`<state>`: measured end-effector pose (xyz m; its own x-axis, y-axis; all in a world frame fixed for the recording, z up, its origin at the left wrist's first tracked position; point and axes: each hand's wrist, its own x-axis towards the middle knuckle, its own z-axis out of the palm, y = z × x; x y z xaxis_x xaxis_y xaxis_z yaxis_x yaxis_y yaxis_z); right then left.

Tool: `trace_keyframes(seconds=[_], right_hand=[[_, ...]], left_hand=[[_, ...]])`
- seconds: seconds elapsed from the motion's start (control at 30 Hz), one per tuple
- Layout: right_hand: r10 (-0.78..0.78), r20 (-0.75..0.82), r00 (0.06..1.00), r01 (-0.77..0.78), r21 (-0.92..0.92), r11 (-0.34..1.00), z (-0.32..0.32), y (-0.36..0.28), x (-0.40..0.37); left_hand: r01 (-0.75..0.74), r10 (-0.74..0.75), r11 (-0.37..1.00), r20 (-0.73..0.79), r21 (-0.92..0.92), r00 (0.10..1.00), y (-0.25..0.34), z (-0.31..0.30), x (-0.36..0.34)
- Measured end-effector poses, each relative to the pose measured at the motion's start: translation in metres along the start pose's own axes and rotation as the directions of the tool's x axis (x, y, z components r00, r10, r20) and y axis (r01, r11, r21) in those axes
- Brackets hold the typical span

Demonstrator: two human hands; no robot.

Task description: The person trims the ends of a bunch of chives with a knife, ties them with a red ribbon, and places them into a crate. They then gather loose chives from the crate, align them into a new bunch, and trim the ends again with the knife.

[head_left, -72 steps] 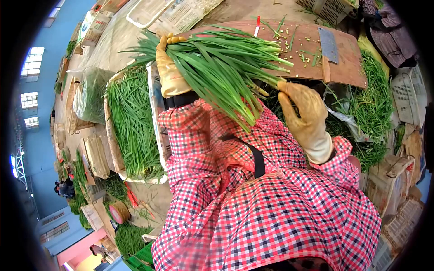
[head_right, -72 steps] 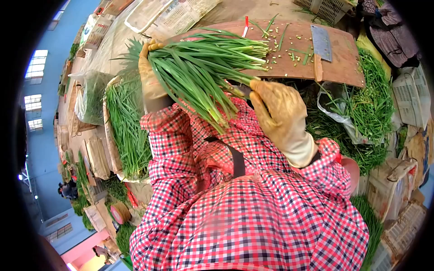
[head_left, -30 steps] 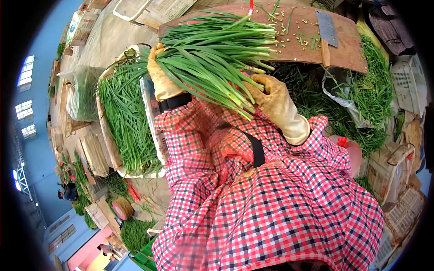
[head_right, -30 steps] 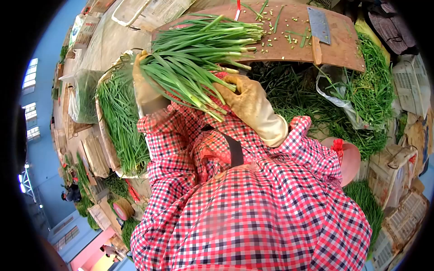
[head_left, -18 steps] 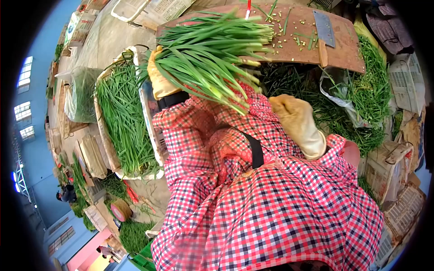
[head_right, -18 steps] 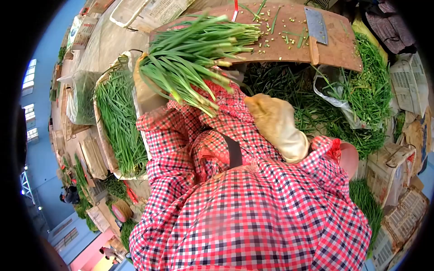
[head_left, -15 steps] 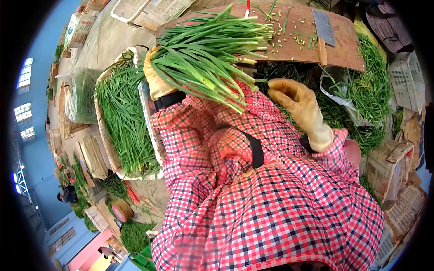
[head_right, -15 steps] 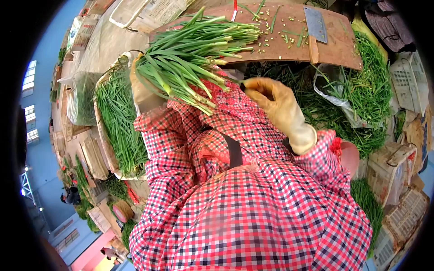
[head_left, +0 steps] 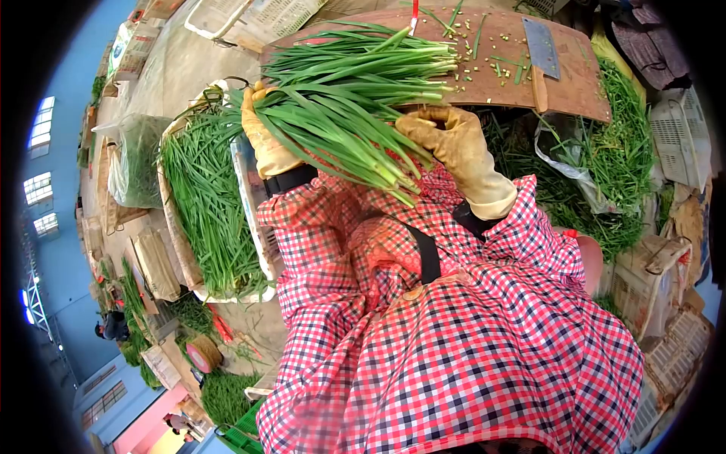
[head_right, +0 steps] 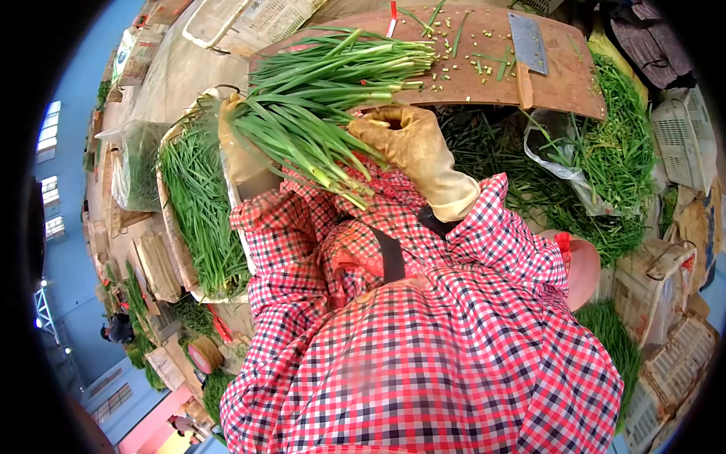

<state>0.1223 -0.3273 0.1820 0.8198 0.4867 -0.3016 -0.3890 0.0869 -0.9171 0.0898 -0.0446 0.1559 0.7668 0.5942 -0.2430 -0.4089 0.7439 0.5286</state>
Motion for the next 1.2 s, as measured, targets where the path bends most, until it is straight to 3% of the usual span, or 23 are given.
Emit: trace_keyframes(seconds=[0.07,0.17,0.27,0.37,0.4,0.53,0.6,0.67,0.77,0.8,0.9,1.0,1.1,1.13,1.2], right_hand=[[0.014,-0.002,1.000,-0.014,-0.125,0.992,-0.005,0.005,0.001],[-0.019,0.084,0.996,0.024,-0.060,0.998,-0.011,-0.002,0.000],[-0.162,0.021,0.986,0.164,-0.072,0.984,-0.013,0.013,0.007],[-0.063,-0.017,0.998,0.064,0.070,0.996,0.004,0.000,0.003],[0.031,0.063,0.998,-0.030,-0.010,1.000,-0.004,0.002,0.006],[0.044,0.060,0.997,-0.044,-0.004,0.999,-0.006,0.007,0.008],[-0.131,0.117,0.985,0.138,-0.056,0.989,-0.007,0.014,0.007],[-0.232,0.158,0.960,0.252,-0.119,0.960,-0.007,0.014,0.003],[-0.204,0.282,0.938,0.242,-0.106,0.965,-0.018,0.008,0.001],[-0.049,0.245,0.968,0.067,-0.066,0.996,-0.017,0.002,0.001],[0.080,0.210,0.974,-0.093,0.054,0.994,-0.014,-0.005,-0.007],[0.071,0.261,0.963,-0.041,-0.118,0.992,-0.027,0.000,-0.002],[0.102,0.208,0.973,-0.089,-0.071,0.993,-0.028,-0.010,-0.007],[0.097,0.193,0.976,-0.089,-0.050,0.995,-0.030,-0.010,-0.007],[0.079,0.187,0.979,-0.059,-0.112,0.992,-0.034,-0.012,-0.007]], left_hand=[[-0.024,0.024,0.999,0.002,0.037,1.000,0.000,0.002,0.001],[-0.029,0.035,0.997,-0.070,0.078,0.997,-0.002,0.018,-0.009],[-0.006,0.006,0.998,-0.008,0.055,1.000,-0.001,0.006,-0.002],[-0.005,0.006,1.000,-0.021,0.012,1.000,-0.005,0.006,-0.004],[-0.013,0.013,1.000,-0.032,0.017,0.999,-0.008,0.008,-0.006],[0.007,-0.007,1.000,-0.015,0.018,1.000,-0.011,0.012,-0.007],[0.049,-0.049,0.999,0.032,-0.012,0.998,-0.009,0.012,-0.007],[0.006,-0.007,0.996,0.011,0.085,1.000,-0.010,0.016,-0.008],[0.018,-0.019,0.993,0.004,0.119,1.000,-0.009,0.018,-0.011],[0.033,-0.034,0.993,0.007,0.111,0.999,-0.009,0.019,-0.012],[0.033,-0.033,0.995,0.005,0.097,0.999,-0.009,0.015,-0.007],[-0.002,0.010,0.991,-0.056,0.134,0.998,-0.012,0.019,-0.009],[0.063,-0.061,0.993,-0.024,0.104,0.998,-0.015,0.009,-0.004],[0.117,-0.118,0.993,0.026,0.017,0.993,-0.015,0.006,0.000],[0.096,-0.093,0.992,-0.038,0.086,0.995,-0.020,0.012,-0.001]])
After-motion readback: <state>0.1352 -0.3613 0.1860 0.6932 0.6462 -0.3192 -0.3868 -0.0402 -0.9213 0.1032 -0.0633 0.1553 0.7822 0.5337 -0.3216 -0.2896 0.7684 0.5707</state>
